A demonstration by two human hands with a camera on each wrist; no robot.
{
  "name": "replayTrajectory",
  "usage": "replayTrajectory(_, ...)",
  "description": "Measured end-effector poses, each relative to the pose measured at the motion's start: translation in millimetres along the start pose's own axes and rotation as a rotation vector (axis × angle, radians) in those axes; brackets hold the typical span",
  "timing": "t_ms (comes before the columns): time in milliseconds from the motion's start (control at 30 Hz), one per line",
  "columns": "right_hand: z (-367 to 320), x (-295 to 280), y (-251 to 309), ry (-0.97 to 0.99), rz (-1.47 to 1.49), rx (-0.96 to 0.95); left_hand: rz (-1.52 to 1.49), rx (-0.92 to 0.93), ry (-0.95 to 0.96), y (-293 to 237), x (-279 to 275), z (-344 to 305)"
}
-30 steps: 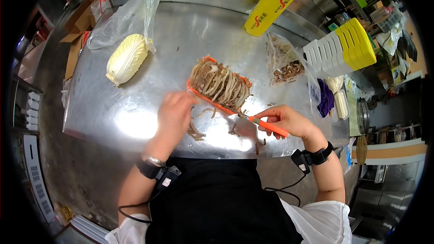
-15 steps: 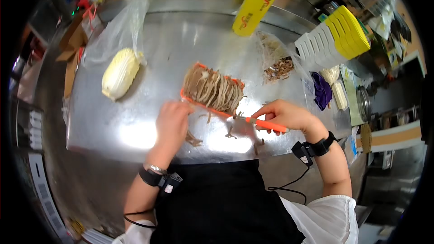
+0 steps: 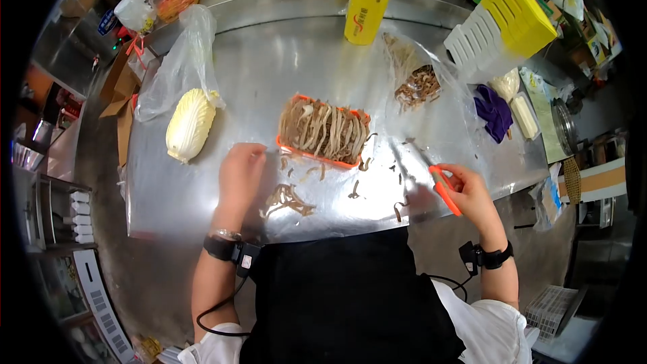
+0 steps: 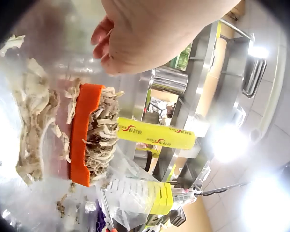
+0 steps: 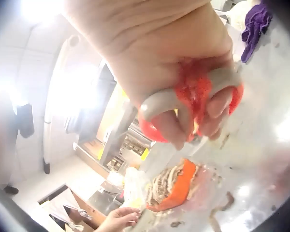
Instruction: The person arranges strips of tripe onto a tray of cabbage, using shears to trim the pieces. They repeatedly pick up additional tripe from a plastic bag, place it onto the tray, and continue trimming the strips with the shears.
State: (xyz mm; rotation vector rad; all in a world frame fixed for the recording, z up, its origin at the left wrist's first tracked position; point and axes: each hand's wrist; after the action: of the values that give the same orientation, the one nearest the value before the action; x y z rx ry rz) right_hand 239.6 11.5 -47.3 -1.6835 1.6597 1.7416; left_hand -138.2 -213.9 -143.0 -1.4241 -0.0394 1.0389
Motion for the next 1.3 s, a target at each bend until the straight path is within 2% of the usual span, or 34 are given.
replayTrajectory(33,0,7,-12,-0.068,0.012,0.026,-0.010,-0.078,0.044,0,-2,-4)
replayTrajectory(67,2,14,-27,-0.172,-0.092,-0.066,-0.019,-0.152,0.088,-1,-4,-6)
replayTrajectory(133,4,23,-52,-0.388,-0.298,-0.241,0.082,0.116,0.137,2,-6,-24)
replayTrajectory(167,4,25,-57,-0.409,-0.403,-0.235,0.131,0.252,0.168,3,-7,-34)
replayTrajectory(267,13,35,-80,-0.422,-0.472,-0.234,0.408,0.276,0.355,-15,-3,-48)
replayTrajectory(433,18,36,-76,-0.447,-0.515,-0.219,0.218,0.324,0.208,-18,30,-18)
replayTrajectory(567,17,41,-74,-0.481,-0.523,-0.220,0.151,0.185,0.190,-23,50,-38)
replayTrajectory(700,14,51,-72,-0.501,-0.518,-0.191,0.000,0.342,0.391,-50,77,-47)
replayTrajectory(833,13,51,-61,-0.534,-0.492,-0.197,-0.109,0.388,0.539,-72,104,-24)
replayTrajectory(933,10,50,-58,-0.545,-0.532,-0.168,-0.129,0.458,0.506,-77,101,-17)
replayTrajectory(967,5,48,-57,-0.548,-0.555,-0.161,-0.138,0.466,0.404,-79,90,-19)
replayTrajectory(1000,2,44,-54,-0.559,-0.575,-0.156,-0.101,0.443,0.282,-66,82,-21)
replayTrajectory(1067,-10,36,-40,-0.618,-0.534,-0.289,0.047,0.334,0.081,-40,55,-18)
replayTrajectory(1100,-14,38,-34,-0.652,-0.509,-0.365,0.044,0.147,-0.006,-26,44,-14)
replayTrajectory(1200,-17,61,-23,-0.281,-0.016,-0.269,-0.297,-0.285,0.007,-9,26,18)
replayTrajectory(1300,-1,77,-1,-0.262,0.064,-0.324,-0.482,-0.484,0.162,-9,32,45)
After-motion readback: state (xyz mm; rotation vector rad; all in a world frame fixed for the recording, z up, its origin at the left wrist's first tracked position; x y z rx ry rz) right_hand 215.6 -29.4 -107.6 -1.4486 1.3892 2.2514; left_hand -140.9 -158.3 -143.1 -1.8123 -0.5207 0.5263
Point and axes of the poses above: each hand's wrist, its own z-axis towards the middle knuckle, its own x-axis out of the palm, y = z × x, and after that the axes turned 11 degrees about -z, right-handed
